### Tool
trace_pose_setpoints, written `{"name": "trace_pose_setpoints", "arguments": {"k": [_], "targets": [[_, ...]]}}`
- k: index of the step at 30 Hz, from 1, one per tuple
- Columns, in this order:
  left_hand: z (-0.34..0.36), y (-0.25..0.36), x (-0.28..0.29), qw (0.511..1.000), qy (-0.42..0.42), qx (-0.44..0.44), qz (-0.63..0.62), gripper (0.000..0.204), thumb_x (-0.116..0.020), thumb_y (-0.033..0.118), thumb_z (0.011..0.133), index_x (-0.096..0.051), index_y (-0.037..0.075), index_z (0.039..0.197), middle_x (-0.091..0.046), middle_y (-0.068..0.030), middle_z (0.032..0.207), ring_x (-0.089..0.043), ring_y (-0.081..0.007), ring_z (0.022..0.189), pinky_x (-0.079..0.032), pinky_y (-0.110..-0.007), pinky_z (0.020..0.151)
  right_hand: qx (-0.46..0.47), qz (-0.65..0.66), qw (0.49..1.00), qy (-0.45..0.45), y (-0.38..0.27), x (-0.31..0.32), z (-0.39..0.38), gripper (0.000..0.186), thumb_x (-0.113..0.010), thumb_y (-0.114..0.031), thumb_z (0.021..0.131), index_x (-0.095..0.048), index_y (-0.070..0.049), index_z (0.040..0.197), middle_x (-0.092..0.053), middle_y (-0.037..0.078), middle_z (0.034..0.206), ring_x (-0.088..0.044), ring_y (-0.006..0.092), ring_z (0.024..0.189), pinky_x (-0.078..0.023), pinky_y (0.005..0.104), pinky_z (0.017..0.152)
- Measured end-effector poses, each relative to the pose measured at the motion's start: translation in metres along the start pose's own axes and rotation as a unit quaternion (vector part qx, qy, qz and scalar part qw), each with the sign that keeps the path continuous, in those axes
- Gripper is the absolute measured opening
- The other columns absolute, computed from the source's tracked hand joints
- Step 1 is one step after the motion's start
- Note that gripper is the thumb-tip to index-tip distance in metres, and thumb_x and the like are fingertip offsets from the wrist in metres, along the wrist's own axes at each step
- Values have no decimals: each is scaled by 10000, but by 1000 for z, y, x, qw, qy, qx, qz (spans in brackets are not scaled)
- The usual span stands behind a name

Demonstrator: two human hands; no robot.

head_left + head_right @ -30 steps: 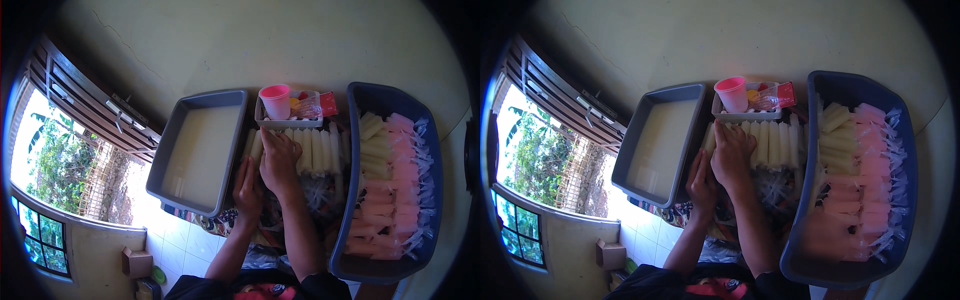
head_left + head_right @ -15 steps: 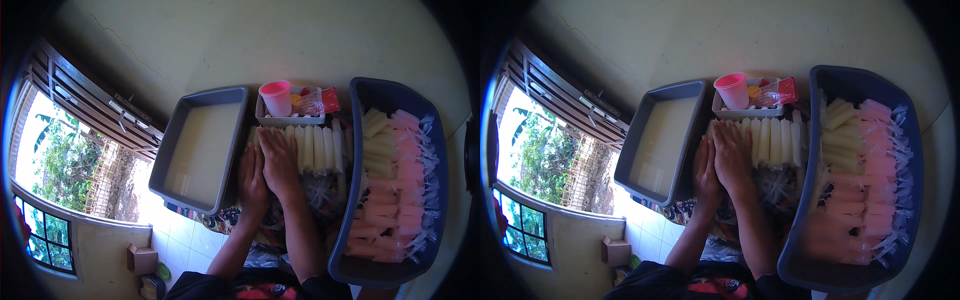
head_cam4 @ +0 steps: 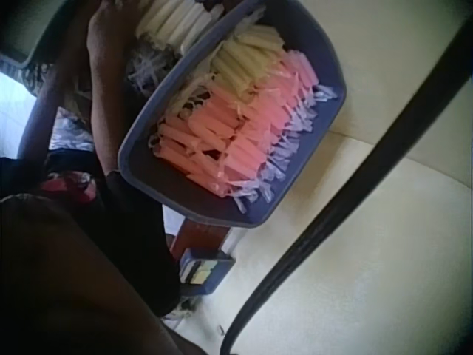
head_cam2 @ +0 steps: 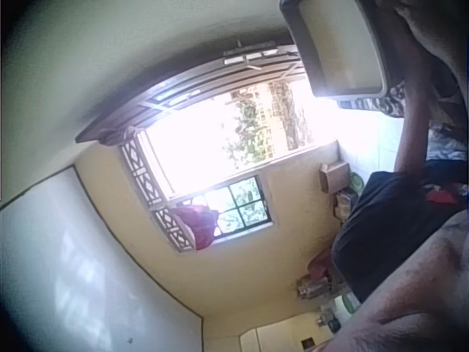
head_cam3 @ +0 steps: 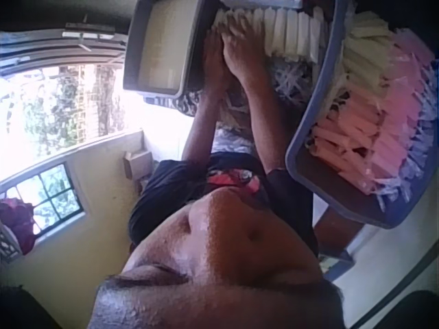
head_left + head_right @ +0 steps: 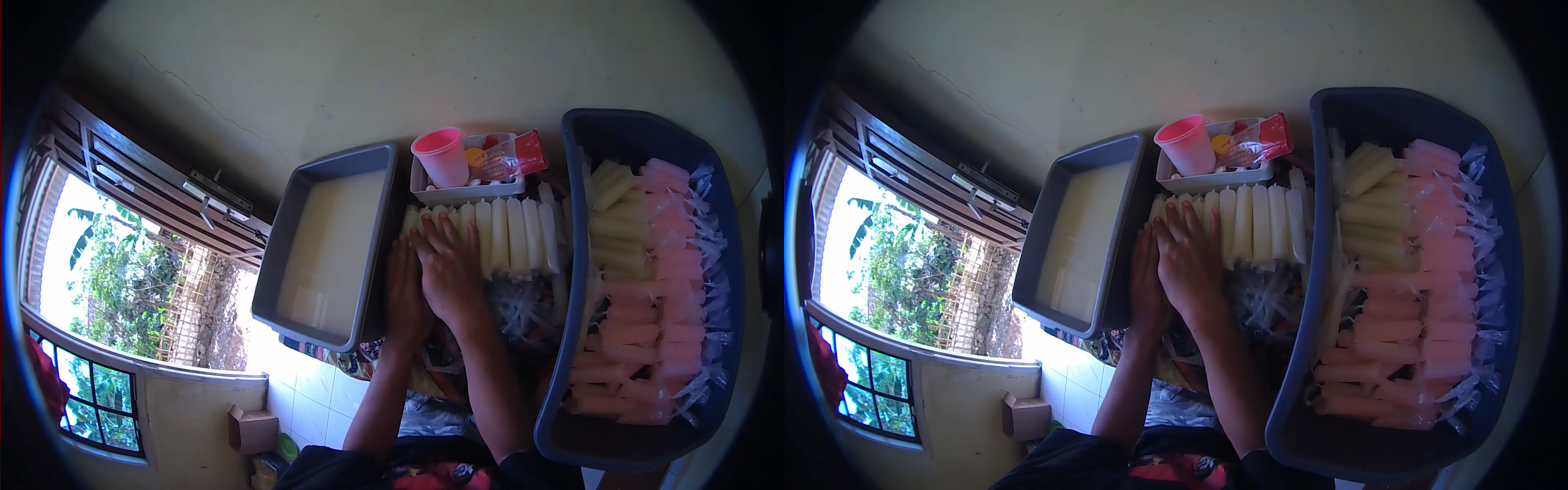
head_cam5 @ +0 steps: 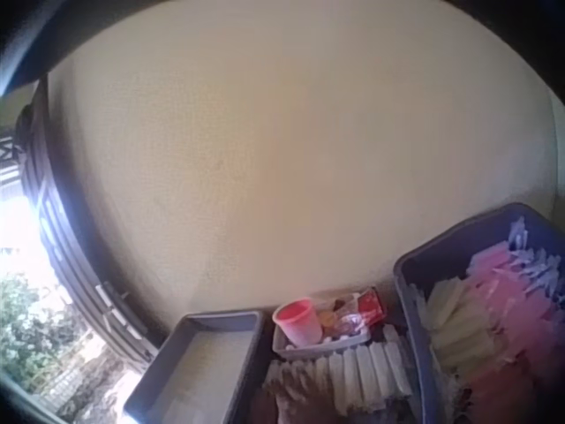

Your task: The person picks up filled ice candy plastic tubes one at a time and uses a tool to seal the ends, then organizes the finished tubes in a container.

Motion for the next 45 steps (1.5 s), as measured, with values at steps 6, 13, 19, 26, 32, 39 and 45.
{"name": "trace_pose_setpoints", "arguments": {"k": [6, 13, 19, 26, 32, 39, 45], "targets": [[1, 5, 1, 1000, -9, -9, -15, 753, -521, 293, 1102, -268, -73, 1710, -266, -306, 1780, -179, -465, 1685, -131, -560, 1371, -2, -1, 1000, 0, -1, 2, 0, 496, -526, -126, 1044, -646, -108, 1525, -562, 113, 1659, -397, 313, 1619, -152, 643, 1350], [10, 8, 2, 999, -28, -20, -42, 763, -495, 327, 1105, -259, -66, 1714, -256, -304, 1783, -146, -453, 1696, -71, -576, 1372, 3, 20, 1000, 13, 3, 3, 3, 515, -533, -38, 1008, -618, -10, 1515, -581, 164, 1627, -445, 355, 1584, -187, 617, 1353], [9, 14, 8, 999, -30, -26, -28, 741, -485, 303, 1089, -290, -63, 1702, -282, -304, 1772, -151, -462, 1692, -70, -586, 1370, 0, 43, 998, 35, 3, 11, 3, 577, -588, 11, 956, -567, 29, 1533, -593, 229, 1584, -489, 408, 1538, -280, 581, 1329], [-7, 33, 20, 994, 24, -49, -96, 680, -531, 95, 975, -431, -60, 1629, -385, -329, 1703, -296, -510, 1627, -186, -603, 1342, -18, 35, 998, 54, -8, 65, -24, 582, -584, 45, 960, -542, 62, 1540, -566, 253, 1597, -493, 431, 1529, -308, 588, 1314], [-33, 66, 43, 983, 36, -57, -169, 574, -591, 67, 1012, -526, -41, 1572, -489, -300, 1655, -480, -480, 1537, -355, -553, 1285, -27, 40, 997, 56, -16, 86, -77, 640, -605, 27, 953, -505, 52, 1585, -529, 261, 1627, -449, 429, 1567, -305, 595, 1317], [-53, 79, 49, 973, 55, -52, -217, 533, -637, -27, 974, -591, -38, 1505, -582, -277, 1571, -562, -461, 1469, -436, -510, 1229, -57, 63, 993, 87, -19, 91, -124, 582, -584, 56, 1021, -502, 37, 1597, -537, 276, 1618, -491, 443, 1541, -340, 593, 1291], [-69, 80, 53, 959, 62, -34, -275, 509, -675, -15, 977, -610, -29, 1481, -593, -251, 1557, -581, -445, 1441, -466, -495, 1202, -53, 49, 992, 106, -30, 100, -147, 612, -601, 70, 993, -507, 39, 1596, -550, 272, 1612, -508, 445, 1530, -368, 590, 1278]]}}
Point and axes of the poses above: each hand's wrist, its own z-axis towards the middle knuckle, its own x-axis out of the back of the hand, y = z × x, the point moved 3 cm from there along z, towards the middle knuckle
